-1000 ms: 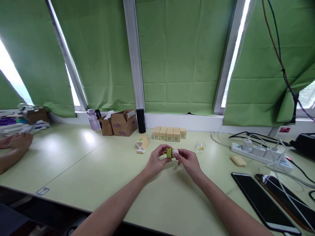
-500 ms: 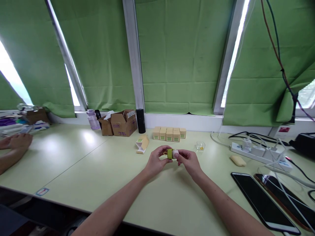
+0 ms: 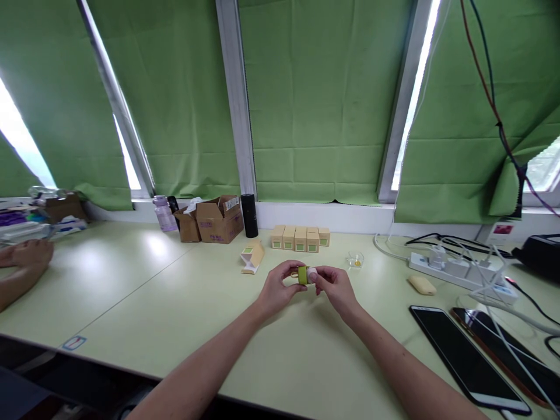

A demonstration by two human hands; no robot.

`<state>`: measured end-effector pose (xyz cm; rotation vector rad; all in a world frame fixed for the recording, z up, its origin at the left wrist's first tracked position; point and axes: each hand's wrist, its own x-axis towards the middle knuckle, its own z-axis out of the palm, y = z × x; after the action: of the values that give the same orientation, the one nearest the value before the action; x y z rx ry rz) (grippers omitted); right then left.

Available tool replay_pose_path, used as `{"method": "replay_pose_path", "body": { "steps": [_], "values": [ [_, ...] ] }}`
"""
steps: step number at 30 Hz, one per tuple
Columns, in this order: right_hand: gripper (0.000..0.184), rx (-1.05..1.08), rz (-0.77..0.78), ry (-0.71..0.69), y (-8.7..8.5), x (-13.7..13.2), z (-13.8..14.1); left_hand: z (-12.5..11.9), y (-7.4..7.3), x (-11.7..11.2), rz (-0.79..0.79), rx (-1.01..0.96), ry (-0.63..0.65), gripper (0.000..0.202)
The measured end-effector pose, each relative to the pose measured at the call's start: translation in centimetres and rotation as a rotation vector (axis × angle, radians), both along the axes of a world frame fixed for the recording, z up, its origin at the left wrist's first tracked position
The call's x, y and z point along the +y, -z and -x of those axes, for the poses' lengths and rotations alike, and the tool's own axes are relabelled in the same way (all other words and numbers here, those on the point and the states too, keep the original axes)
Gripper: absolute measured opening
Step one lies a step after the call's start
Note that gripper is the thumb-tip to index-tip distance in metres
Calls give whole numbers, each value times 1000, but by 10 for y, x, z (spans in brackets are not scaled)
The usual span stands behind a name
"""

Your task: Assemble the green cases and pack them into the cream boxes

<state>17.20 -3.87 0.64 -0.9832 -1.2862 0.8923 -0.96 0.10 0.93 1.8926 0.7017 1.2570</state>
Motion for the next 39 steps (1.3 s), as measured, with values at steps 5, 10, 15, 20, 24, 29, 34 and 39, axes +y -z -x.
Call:
{"method": "replay_pose_path", "body": {
  "steps": [5,10,15,20,24,29,34,39],
  "values": [
    [49,-5,1,-6,-2,-1,1,0,0,-3,-40,6,9,44],
    [51,-11,-7,7,-5,-4,4,-1,1,-2,-69,11,20,43],
    [55,-8,5,38,-4,-6,7,-1,2,-3,-67,28,10,41],
    [59,-32,-24,73,-3,-8,8,-3,3,-5,-39,9,53,45],
    [56,-80,-53,86,-5,-10,9,-8,4,-6,81,-96,129,51],
    [52,-42,-85,24,-5,-13,9,-9,2,-4,190,-204,226,46],
    [47,-61,-66,38,-2,-13,11,-6,1,0,167,-191,207,47],
    [44,-67,-34,96,2,-11,12,-6,2,-1,225,-174,242,53]
  ]
}}
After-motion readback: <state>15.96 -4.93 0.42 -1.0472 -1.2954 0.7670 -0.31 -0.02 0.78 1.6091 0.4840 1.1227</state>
